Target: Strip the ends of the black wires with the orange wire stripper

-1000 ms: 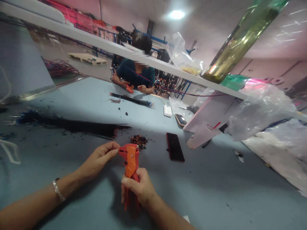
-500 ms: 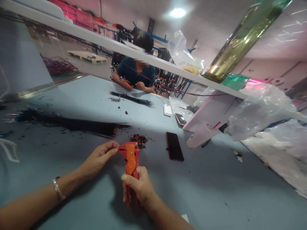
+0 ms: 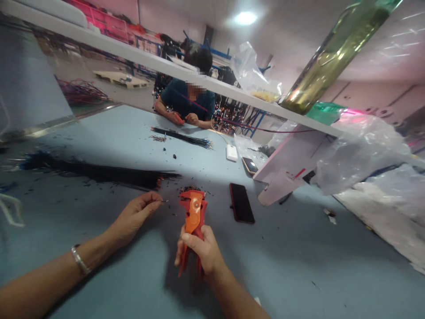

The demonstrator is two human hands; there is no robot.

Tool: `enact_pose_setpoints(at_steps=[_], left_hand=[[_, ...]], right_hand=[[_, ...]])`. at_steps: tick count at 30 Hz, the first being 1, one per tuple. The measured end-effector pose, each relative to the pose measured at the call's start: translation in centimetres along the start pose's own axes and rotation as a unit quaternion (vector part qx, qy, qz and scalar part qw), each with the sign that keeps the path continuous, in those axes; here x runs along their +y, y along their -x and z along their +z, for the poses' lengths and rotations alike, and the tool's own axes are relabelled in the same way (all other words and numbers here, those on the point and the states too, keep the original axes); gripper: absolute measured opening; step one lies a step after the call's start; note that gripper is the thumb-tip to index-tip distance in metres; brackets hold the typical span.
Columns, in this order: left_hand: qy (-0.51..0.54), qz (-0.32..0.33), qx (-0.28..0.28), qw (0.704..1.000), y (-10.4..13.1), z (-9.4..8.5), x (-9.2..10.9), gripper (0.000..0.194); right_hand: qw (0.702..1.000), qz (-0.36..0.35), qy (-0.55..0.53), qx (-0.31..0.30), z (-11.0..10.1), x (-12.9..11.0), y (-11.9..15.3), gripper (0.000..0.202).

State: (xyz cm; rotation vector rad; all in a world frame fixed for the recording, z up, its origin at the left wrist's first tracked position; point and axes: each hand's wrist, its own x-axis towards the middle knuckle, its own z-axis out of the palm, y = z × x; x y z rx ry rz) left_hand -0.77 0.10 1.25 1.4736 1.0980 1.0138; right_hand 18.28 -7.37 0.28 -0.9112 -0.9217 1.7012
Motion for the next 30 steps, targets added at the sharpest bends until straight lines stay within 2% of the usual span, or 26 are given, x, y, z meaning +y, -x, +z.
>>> enact_pose_setpoints(at_steps=[4,13,22,30], left_hand=[[-0.009,0.001,0.002,1.0,0.08,0.1,-0.03,0.021],[-0.007,0.005,0.016,1.0,0.05,0.36,-0.04,0.021],[0.019,0.021,-0.033,0.999,0.2,0.23,-0.13,0.021],[0.037,0.019,-0.057,0.998,0.5,0.26,0.4,0.02]], right_hand=[[0.999,0.011,-0.046,0.0,-0.1,0.28,-0.1,0.035],[0.998,0.04,-0.031,-0.03,-0.53,0.61,-0.23,0.036],[0.99,0.055,-0.055,-0.115,-0.34,0.63,0.06,0.033],[0.99,0.053,-0.058,-0.114,-0.01,0.42,0.19,0.034]])
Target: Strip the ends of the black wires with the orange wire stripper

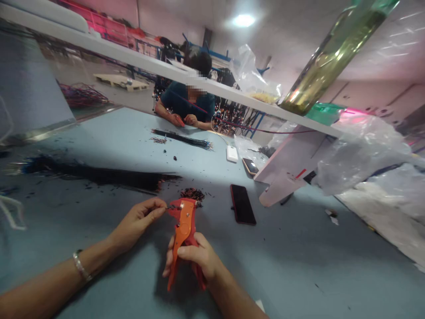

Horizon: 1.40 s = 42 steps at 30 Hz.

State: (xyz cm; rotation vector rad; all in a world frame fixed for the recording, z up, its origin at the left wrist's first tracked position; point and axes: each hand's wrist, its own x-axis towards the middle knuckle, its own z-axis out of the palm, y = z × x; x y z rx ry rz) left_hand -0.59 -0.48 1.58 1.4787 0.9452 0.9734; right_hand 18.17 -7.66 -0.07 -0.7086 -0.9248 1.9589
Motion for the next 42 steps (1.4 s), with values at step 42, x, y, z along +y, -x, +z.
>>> enact_pose_setpoints(at_steps=[42], left_hand=[[-0.232,0.009,0.07,0.97,-0.11,0.3,0.0,0.026]], right_hand=[[0.999,0.031,0.032,0.018,-0.08,0.59,-0.17,0.038]])
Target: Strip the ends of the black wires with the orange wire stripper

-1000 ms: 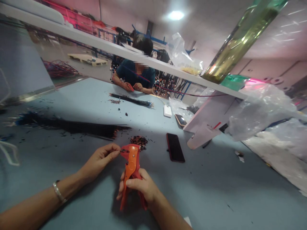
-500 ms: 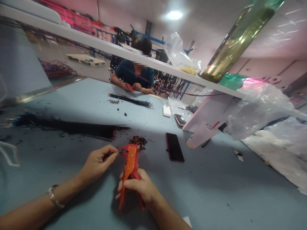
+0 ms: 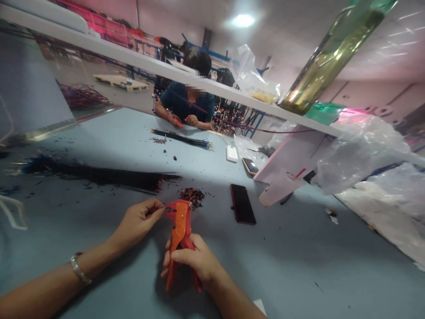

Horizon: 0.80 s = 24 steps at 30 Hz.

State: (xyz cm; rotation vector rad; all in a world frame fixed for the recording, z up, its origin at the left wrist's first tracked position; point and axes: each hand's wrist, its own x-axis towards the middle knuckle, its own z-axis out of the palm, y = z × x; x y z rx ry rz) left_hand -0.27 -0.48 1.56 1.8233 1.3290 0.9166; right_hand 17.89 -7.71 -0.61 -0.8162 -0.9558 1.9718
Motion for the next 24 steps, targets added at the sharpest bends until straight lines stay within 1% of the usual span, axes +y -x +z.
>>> enact_pose_setpoints(at_steps=[4,8,12,15,18,20,24], left_hand=[[-0.015,-0.018,0.006,1.0,-0.1,0.0,0.0,0.025],[0.008,-0.008,0.018,1.0,0.0,0.0,0.0,0.024],[0.053,-0.015,0.021,0.998,0.0,-0.1,-0.1,0.023],[0.107,-0.022,0.015,0.994,-0.1,-0.2,-0.1,0.023],[0.152,-0.01,0.026,0.988,-0.1,-0.2,0.0,0.022],[0.167,-0.006,0.031,0.985,-0.1,-0.2,0.0,0.021],[0.175,-0.012,0.016,0.984,0.1,-0.1,0.0,0.022]], right_hand=[[1.0,-0.003,0.006,0.002,-0.1,0.1,0.0,0.037],[1.0,-0.002,0.002,0.007,0.0,0.0,0.0,0.039],[0.999,-0.012,0.014,0.03,-0.1,-0.7,0.2,0.037],[0.999,-0.021,0.017,0.027,-0.4,-1.2,0.3,0.035],[0.999,-0.034,0.013,0.027,-0.6,-1.4,0.3,0.034],[0.999,-0.041,0.014,0.033,-0.5,-1.4,0.3,0.035],[0.996,-0.043,0.056,0.048,-0.1,-2.1,0.7,0.039]])
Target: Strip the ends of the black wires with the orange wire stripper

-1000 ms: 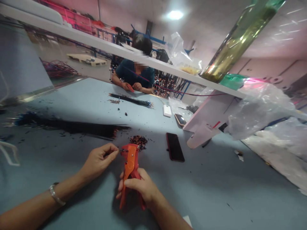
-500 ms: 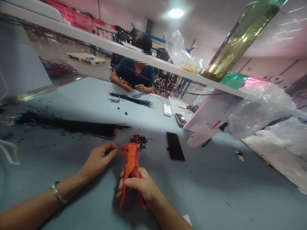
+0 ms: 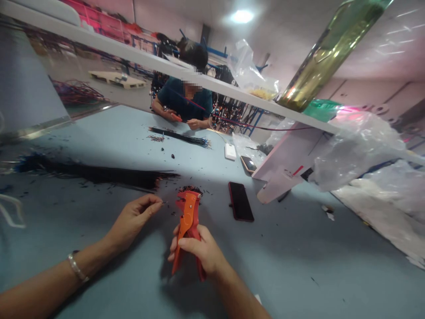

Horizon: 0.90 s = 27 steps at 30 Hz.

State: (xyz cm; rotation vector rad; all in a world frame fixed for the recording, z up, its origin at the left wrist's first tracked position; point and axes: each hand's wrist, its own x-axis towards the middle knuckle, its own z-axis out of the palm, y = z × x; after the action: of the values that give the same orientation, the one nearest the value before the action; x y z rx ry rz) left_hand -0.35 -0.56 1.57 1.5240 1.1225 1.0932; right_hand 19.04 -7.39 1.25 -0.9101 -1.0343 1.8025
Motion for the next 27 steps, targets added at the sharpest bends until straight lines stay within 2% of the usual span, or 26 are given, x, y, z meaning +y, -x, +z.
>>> enact_pose_setpoints(at_steps=[3,6,8,9,14,17,20,23,27], left_hand=[[0.03,-0.031,0.001,0.999,0.2,0.2,0.0,0.022],[0.088,-0.082,-0.013,0.993,0.5,0.7,0.1,0.023],[0.118,-0.104,-0.026,0.987,0.7,1.0,0.2,0.024],[0.125,-0.11,-0.032,0.986,0.8,1.1,0.3,0.025],[0.077,-0.094,-0.031,0.992,1.2,1.6,0.9,0.027],[0.042,-0.073,-0.02,0.996,1.3,1.7,1.0,0.027],[0.045,-0.068,-0.028,0.996,1.4,1.7,1.0,0.028],[0.106,-0.071,-0.063,0.99,1.6,2.0,0.7,0.031],[0.173,-0.102,-0.09,0.975,2.0,2.4,0.4,0.03]], right_hand=[[0.994,-0.008,0.104,0.041,0.4,-1.1,0.4,0.032],[0.959,-0.046,0.264,0.089,0.7,-1.8,0.7,0.022],[0.938,-0.068,0.325,0.098,0.7,-1.8,0.7,0.018],[0.937,-0.069,0.329,0.092,0.7,-1.7,0.7,0.018],[0.971,-0.03,0.234,0.05,0.5,-0.9,0.4,0.025],[0.958,-0.034,0.279,0.054,1.0,-1.2,0.6,0.021],[0.904,-0.054,0.415,0.08,1.8,-1.9,1.1,0.012],[0.815,-0.115,0.555,0.116,2.2,-1.9,1.4,0.02],[0.702,-0.198,0.67,0.136,1.8,-0.8,1.1,0.037]])
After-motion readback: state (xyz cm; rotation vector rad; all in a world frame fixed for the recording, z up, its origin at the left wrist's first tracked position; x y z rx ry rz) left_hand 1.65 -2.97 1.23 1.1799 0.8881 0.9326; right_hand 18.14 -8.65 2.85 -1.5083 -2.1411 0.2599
